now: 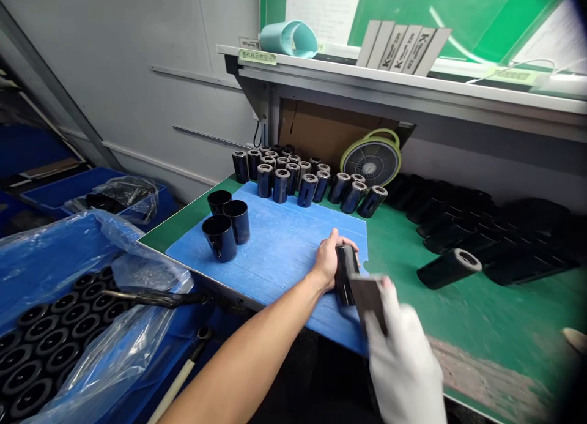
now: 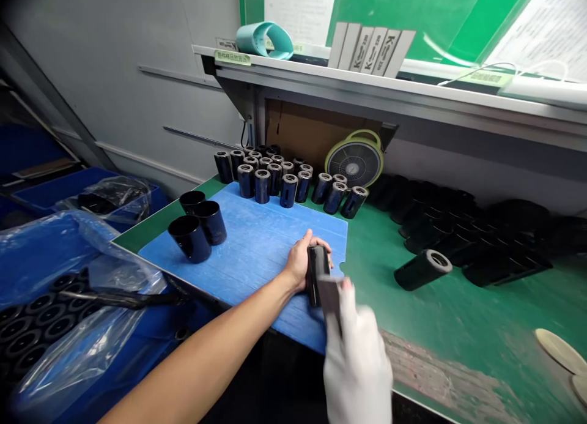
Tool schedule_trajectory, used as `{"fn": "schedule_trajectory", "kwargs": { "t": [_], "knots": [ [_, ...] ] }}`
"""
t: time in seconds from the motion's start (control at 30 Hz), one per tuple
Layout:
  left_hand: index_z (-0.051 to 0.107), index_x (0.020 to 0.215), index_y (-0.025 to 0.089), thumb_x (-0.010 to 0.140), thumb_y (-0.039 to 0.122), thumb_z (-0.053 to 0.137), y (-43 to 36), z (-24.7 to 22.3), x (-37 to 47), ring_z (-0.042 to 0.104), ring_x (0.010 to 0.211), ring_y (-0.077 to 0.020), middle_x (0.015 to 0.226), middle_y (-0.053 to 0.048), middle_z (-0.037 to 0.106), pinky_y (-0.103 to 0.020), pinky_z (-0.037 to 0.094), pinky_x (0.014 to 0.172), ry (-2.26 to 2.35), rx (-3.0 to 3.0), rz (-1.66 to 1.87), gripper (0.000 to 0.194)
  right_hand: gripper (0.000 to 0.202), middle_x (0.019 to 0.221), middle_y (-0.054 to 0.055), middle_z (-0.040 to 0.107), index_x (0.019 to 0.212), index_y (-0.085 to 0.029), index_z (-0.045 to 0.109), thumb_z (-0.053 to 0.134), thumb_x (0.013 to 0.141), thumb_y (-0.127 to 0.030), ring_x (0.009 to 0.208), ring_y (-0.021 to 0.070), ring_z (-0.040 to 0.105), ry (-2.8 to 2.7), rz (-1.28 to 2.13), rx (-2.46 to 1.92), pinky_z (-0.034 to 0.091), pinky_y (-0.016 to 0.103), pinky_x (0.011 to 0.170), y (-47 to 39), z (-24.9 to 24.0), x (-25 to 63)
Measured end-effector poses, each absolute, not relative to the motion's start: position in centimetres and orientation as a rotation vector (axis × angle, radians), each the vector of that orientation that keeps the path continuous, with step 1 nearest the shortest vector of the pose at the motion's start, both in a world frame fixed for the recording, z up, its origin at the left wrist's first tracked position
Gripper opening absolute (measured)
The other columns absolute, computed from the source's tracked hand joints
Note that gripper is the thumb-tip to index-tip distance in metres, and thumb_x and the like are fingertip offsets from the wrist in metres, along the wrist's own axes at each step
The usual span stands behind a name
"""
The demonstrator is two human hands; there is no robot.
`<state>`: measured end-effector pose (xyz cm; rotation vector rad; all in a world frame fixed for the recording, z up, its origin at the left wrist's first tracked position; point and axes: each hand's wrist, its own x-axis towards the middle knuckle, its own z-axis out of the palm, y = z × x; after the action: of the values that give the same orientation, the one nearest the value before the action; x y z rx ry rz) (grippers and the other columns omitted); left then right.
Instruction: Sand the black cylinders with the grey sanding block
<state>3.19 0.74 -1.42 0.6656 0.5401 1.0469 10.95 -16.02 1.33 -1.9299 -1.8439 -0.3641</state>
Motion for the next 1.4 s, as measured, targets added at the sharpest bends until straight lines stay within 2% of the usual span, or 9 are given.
{"fn": "schedule_trajectory", "kwargs": {
  "t": [0.07, 0.23, 0.53, 0.63, 0.77, 0.9, 1.0, 1.23, 1.4],
  "knots": [
    [0.067, 0.071, 0.014, 0.089, 0.07, 0.046, 0.6, -1.3, 3.3, 0.055, 0.046, -0.0156, 0.056, -0.004, 0.06, -0.027, 0.042, 0.049, 0.505, 0.708, 1.016, 0.063, 0.066, 0.092, 0.009, 0.055, 0.164, -0.028, 0.013, 0.035, 0.101, -0.028, 0.068, 0.0204, 0.052, -1.804, -0.42, -1.922, 0.039, 0.031, 0.053, -17.7, 0.3, 11.2],
    [0.071, 0.076, 0.013, 0.086, 0.059, 0.059, 0.5, -1.2, 3.4, 0.058, 0.056, -0.0134, 0.064, -0.003, 0.066, -0.025, 0.045, 0.059, 0.64, 0.63, 1.163, 0.048, 0.056, 0.094, 0.008, 0.056, 0.156, -0.027, 0.039, 0.04, 0.1, -0.034, 0.069, 0.0191, 0.052, -1.625, -0.352, -2.086, 0.04, 0.031, 0.059, -8.6, 4.7, 10.4],
    [0.068, 0.069, 0.014, 0.089, 0.068, 0.045, 0.7, -1.2, 3.2, 0.055, 0.045, -0.0166, 0.055, -0.005, 0.06, -0.028, 0.042, 0.048, 0.519, 0.689, 1.043, 0.062, 0.061, 0.092, 0.008, 0.057, 0.161, -0.028, 0.022, 0.035, 0.102, -0.031, 0.072, 0.0206, 0.055, -1.727, -0.339, -1.894, 0.044, 0.032, 0.06, -17.9, 0.4, 11.0],
    [0.068, 0.07, 0.013, 0.087, 0.063, 0.055, 0.7, -1.3, 3.3, 0.056, 0.05, -0.0145, 0.058, -0.004, 0.062, -0.026, 0.043, 0.053, 0.59, 0.696, 1.105, 0.055, 0.053, 0.097, 0.011, 0.057, 0.155, -0.026, 0.039, 0.031, 0.103, -0.029, 0.073, 0.0199, 0.053, -1.656, -0.388, -2.026, 0.042, 0.032, 0.062, -13.3, 2.5, 9.9],
    [0.068, 0.078, 0.016, 0.085, 0.062, 0.06, 0.8, -1.4, 3.4, 0.056, 0.056, -0.0122, 0.062, 0.0, 0.062, -0.023, 0.045, 0.06, 0.657, 0.64, 1.193, 0.048, 0.057, 0.093, 0.006, 0.054, 0.156, -0.029, 0.038, 0.043, 0.1, -0.041, 0.068, 0.0177, 0.05, -1.647, -0.345, -2.106, 0.039, 0.03, 0.058, -7.3, 5.8, 9.7],
    [0.068, 0.07, 0.013, 0.086, 0.07, 0.052, 0.6, -1.2, 3.3, 0.056, 0.048, -0.0151, 0.057, -0.004, 0.061, -0.027, 0.043, 0.052, 0.591, 0.671, 1.111, 0.061, 0.057, 0.092, 0.007, 0.054, 0.161, -0.028, 0.027, 0.026, 0.103, -0.028, 0.076, 0.0201, 0.055, -1.787, -0.266, -1.906, 0.047, 0.032, 0.068, -15.1, 2.5, 10.7],
    [0.068, 0.069, 0.014, 0.088, 0.072, 0.047, 0.6, -1.2, 3.4, 0.055, 0.045, -0.0152, 0.056, -0.004, 0.06, -0.027, 0.04, 0.048, 0.561, 0.734, 1.059, 0.065, 0.059, 0.092, 0.006, 0.055, 0.161, -0.029, 0.024, 0.035, 0.104, -0.033, 0.073, 0.0189, 0.054, -1.741, -0.292, -1.918, 0.046, 0.031, 0.063, -19.0, 0.4, 11.0],
    [0.064, 0.072, 0.016, 0.085, 0.065, 0.061, 0.8, -1.5, 3.5, 0.054, 0.053, -0.0103, 0.061, 0.002, 0.06, -0.023, 0.043, 0.057, 0.697, 0.654, 1.187, 0.05, 0.058, 0.095, 0.006, 0.054, 0.157, -0.029, 0.035, 0.043, 0.101, -0.041, 0.069, 0.0166, 0.049, -1.663, -0.338, -2.097, 0.04, 0.029, 0.06, -6.6, 6.4, 9.8],
    [0.066, 0.068, 0.014, 0.087, 0.072, 0.05, 0.7, -1.3, 3.3, 0.056, 0.047, -0.0147, 0.056, -0.003, 0.06, -0.026, 0.042, 0.049, 0.626, 0.697, 1.119, 0.063, 0.06, 0.094, 0.007, 0.06, 0.16, -0.032, 0.029, 0.032, 0.101, -0.023, 0.076, 0.0208, 0.059, -1.922, -0.135, -1.903, 0.051, 0.033, 0.069, -18.0, 1.3, 11.8]
  ]
}}
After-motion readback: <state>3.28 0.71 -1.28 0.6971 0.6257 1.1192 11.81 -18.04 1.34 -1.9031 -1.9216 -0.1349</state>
